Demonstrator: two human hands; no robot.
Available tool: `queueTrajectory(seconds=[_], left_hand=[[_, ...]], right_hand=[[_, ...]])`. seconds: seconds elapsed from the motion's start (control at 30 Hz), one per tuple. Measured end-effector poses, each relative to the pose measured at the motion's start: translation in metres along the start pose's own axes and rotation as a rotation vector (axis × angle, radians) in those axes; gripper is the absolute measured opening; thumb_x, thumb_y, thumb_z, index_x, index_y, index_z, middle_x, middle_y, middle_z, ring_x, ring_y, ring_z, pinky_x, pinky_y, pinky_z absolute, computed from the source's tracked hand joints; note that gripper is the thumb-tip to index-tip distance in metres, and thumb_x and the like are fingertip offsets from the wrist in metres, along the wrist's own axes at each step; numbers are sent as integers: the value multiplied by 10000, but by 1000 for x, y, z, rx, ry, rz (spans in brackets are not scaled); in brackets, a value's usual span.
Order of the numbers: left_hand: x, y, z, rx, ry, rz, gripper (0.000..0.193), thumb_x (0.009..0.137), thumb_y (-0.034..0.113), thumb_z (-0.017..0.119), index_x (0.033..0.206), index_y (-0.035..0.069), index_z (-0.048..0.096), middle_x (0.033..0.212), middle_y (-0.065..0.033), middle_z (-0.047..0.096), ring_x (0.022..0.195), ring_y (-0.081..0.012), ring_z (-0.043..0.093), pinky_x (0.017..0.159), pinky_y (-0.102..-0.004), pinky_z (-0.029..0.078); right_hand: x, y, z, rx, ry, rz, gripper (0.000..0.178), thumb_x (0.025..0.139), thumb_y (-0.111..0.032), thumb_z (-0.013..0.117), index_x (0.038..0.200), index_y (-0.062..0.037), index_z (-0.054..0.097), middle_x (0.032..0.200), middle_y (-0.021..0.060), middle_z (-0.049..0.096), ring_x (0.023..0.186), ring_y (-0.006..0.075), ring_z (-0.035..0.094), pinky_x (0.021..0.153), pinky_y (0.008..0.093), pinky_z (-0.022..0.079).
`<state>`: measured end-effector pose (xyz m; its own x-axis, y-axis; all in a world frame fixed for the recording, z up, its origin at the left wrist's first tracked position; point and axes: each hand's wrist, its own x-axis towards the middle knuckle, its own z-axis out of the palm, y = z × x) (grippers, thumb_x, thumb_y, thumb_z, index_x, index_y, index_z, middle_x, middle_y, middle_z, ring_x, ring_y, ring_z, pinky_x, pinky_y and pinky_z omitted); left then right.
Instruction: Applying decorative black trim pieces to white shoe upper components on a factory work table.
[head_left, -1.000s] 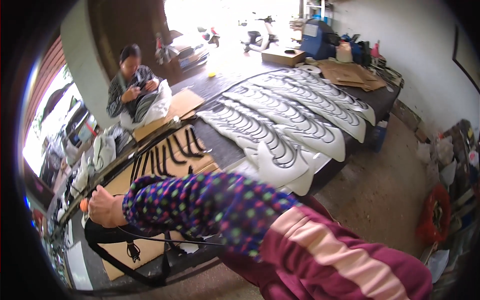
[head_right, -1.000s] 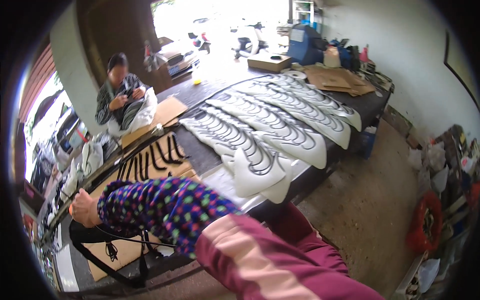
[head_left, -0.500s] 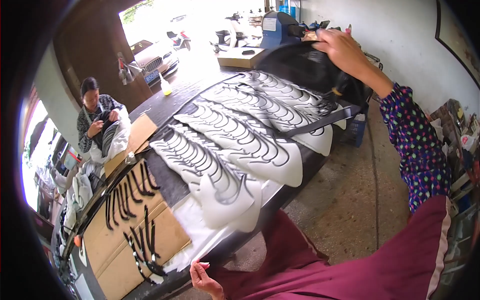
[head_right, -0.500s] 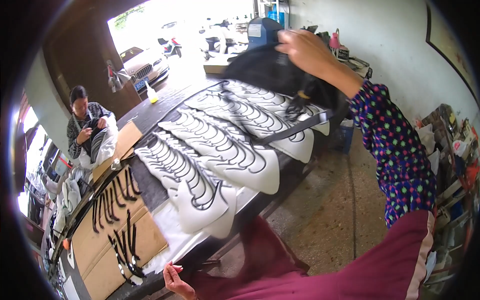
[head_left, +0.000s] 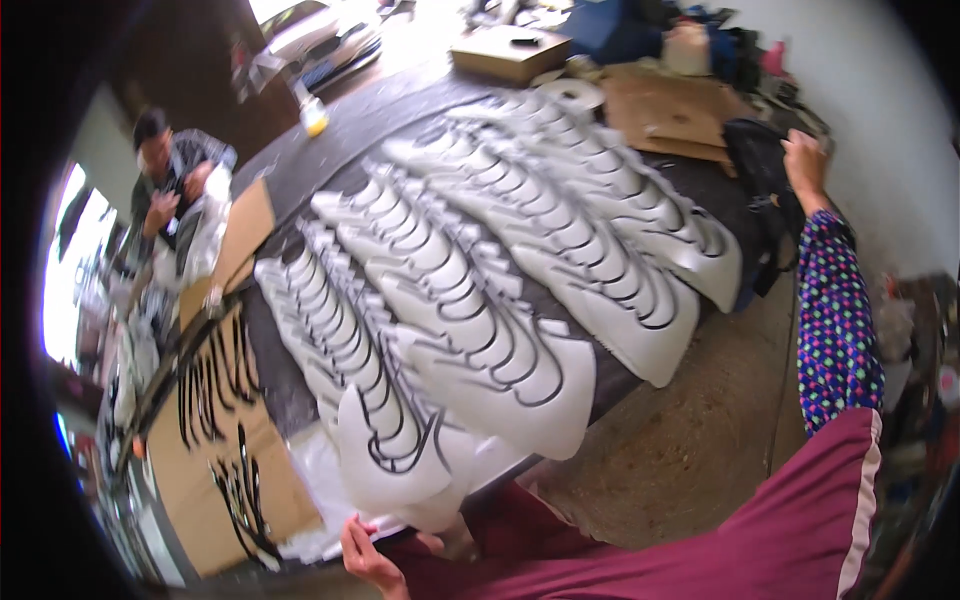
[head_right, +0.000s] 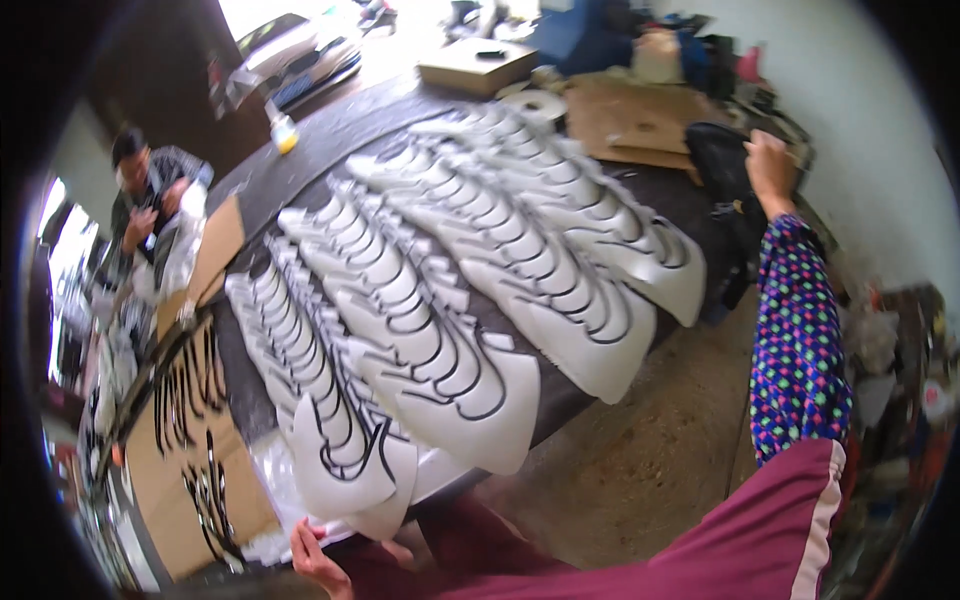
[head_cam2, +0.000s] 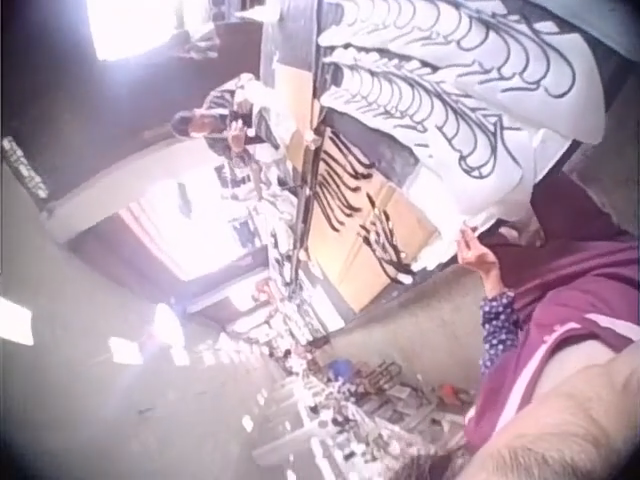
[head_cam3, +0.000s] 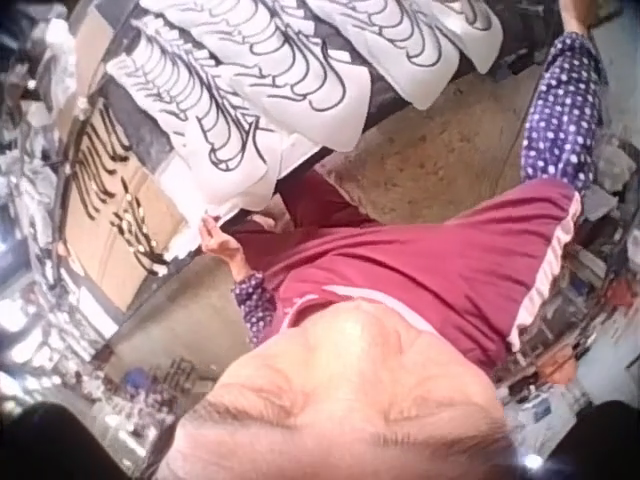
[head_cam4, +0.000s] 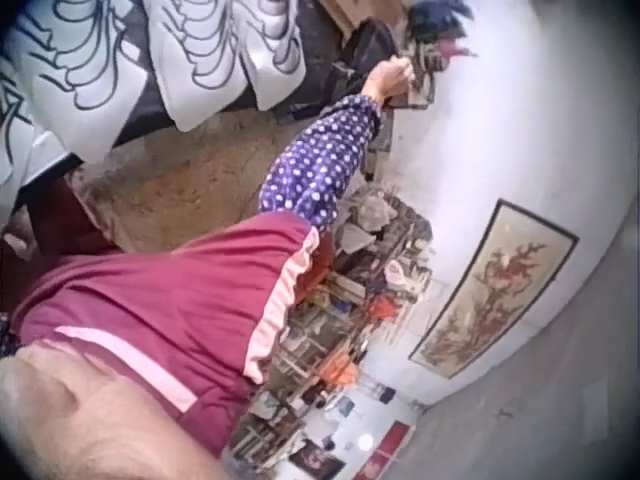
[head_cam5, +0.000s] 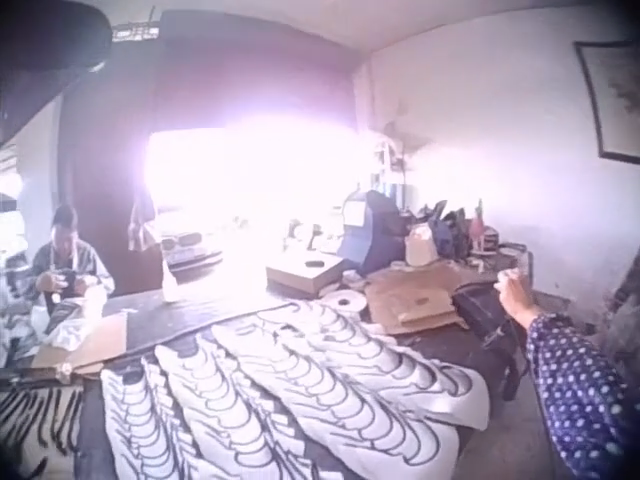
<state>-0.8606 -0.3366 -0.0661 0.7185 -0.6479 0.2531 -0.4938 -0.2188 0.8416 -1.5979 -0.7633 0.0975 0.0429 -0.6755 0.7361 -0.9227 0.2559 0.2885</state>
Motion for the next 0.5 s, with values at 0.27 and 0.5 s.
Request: queueTrajectory(seconds=[0.27, 0.5], left_hand=[[11, 18, 5, 41, 28, -41, 211, 992, 107, 539, 1075, -27, 680, 777, -49, 649, 727, -99, 587, 702, -249, 490], [31, 15, 7, 101, 54, -31, 245, 999, 171, 542, 1066, -17, 685, 786, -40, 663, 728, -111, 618, 710, -255, 499]], right_hand=[[-30, 37, 189, 91, -249, 38, 227, 957, -275, 530, 940, -51, 563, 962, 202, 649, 947, 438, 597, 760, 505, 486], [-28, 48, 181, 114, -544, -45, 388, 894, -405, 648, 1074, -68, 720, 1041, 243, 673, 960, 368, 666, 847, 462, 509]])
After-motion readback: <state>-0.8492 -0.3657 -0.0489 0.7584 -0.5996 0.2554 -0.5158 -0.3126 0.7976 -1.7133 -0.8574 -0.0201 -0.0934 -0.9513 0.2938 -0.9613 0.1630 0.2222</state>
